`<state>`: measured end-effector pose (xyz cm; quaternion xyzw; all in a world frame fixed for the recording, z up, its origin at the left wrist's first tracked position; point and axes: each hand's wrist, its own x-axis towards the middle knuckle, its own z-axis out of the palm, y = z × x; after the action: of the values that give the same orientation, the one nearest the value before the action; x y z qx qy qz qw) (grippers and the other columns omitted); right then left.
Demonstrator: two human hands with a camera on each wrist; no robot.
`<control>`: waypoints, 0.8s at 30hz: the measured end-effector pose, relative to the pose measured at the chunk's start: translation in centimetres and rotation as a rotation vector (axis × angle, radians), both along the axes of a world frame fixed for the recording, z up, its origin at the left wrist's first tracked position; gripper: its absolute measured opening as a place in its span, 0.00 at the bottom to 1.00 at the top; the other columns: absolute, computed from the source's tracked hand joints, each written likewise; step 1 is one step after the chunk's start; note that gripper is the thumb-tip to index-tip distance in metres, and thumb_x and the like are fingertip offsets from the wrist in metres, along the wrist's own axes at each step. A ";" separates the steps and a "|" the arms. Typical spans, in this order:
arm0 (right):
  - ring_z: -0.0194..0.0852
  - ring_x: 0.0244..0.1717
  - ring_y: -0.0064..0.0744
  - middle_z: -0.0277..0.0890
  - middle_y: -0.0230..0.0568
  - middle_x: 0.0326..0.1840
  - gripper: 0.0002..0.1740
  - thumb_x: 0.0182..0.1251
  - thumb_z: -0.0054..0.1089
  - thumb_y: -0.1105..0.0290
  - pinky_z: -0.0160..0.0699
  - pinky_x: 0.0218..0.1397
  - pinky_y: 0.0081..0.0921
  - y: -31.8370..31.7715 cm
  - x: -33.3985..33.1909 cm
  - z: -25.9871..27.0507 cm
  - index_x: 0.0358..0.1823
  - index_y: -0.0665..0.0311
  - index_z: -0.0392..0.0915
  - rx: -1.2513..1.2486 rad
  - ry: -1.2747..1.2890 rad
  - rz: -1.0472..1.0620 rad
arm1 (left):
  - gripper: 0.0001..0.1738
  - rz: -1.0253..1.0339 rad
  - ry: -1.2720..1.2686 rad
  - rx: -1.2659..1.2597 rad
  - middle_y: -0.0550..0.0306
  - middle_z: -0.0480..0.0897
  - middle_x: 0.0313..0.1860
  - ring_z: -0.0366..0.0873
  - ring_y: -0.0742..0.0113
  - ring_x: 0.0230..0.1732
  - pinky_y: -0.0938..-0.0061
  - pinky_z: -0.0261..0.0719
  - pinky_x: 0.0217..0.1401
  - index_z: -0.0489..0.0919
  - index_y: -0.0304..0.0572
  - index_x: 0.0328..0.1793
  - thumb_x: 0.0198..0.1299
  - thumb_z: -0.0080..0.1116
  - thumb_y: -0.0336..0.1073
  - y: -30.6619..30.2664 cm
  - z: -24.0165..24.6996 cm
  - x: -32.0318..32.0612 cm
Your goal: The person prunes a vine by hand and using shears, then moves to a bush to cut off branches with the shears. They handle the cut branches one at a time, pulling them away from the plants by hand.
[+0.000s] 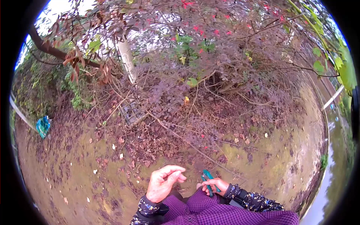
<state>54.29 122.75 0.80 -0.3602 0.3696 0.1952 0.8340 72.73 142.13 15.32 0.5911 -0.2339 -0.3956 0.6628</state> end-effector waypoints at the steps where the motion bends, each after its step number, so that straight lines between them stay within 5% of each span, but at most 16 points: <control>1: 0.77 0.29 0.25 0.79 0.39 0.31 0.15 0.62 0.58 0.61 0.79 0.35 0.23 0.9 0.7 0.3 0.38 0.68 0.77 0.004 0.002 -0.033 | 0.10 0.015 -0.044 -0.022 0.51 0.83 0.33 0.81 0.69 0.33 0.76 0.79 0.40 0.78 0.31 0.47 0.64 0.51 0.29 0.8 -0.3 1.3; 9: 0.77 0.31 0.25 0.78 0.42 0.33 0.16 0.63 0.56 0.62 0.79 0.36 0.24 5.3 2.2 0.9 0.43 0.70 0.74 -0.002 0.016 -0.123 | 0.14 -0.189 -0.048 0.072 0.53 0.82 0.32 0.79 0.72 0.32 0.78 0.78 0.39 0.74 0.34 0.53 0.64 0.52 0.34 -0.5 -2.0 11.5; 12: 0.77 0.32 0.27 0.78 0.44 0.35 0.18 0.65 0.53 0.64 0.78 0.38 0.25 4.8 1.7 1.5 0.48 0.72 0.71 -0.005 0.031 -0.190 | 0.16 -0.142 -0.016 0.115 0.53 0.82 0.32 0.80 0.70 0.31 0.78 0.78 0.37 0.72 0.36 0.53 0.63 0.55 0.37 -4.9 -3.3 14.0; 14: 0.76 0.29 0.27 0.78 0.43 0.32 0.15 0.61 0.58 0.63 0.78 0.34 0.25 3.7 0.8 1.9 0.41 0.69 0.76 0.002 -0.006 -0.323 | 0.16 -0.112 -0.048 0.150 0.54 0.82 0.32 0.79 0.71 0.30 0.79 0.78 0.35 0.73 0.37 0.51 0.62 0.56 0.39 -8.6 -5.1 15.5; 20: 0.75 0.33 0.32 0.76 0.45 0.36 0.18 0.64 0.52 0.64 0.77 0.40 0.30 -2.9 -0.8 1.9 0.47 0.72 0.70 -0.026 -0.092 -0.434 | 0.15 0.114 -0.014 0.120 0.57 0.80 0.32 0.78 0.72 0.27 0.78 0.77 0.28 0.72 0.38 0.50 0.58 0.57 0.33 -16.8 -8.1 18.2; 24: 0.74 0.36 0.32 0.75 0.43 0.38 0.20 0.66 0.47 0.62 0.74 0.46 0.32 -6.9 -0.7 2.1 0.50 0.71 0.70 0.045 -0.116 -0.384 | 0.32 0.370 -0.167 0.084 0.45 0.72 0.53 0.77 0.69 0.32 0.76 0.77 0.30 0.61 0.36 0.65 0.56 0.60 0.35 -21.1 -7.3 19.2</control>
<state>53.59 115.83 2.87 -0.2750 0.3784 0.0195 0.8836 91.93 121.03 7.97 0.6819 -0.1589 -0.2262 0.6773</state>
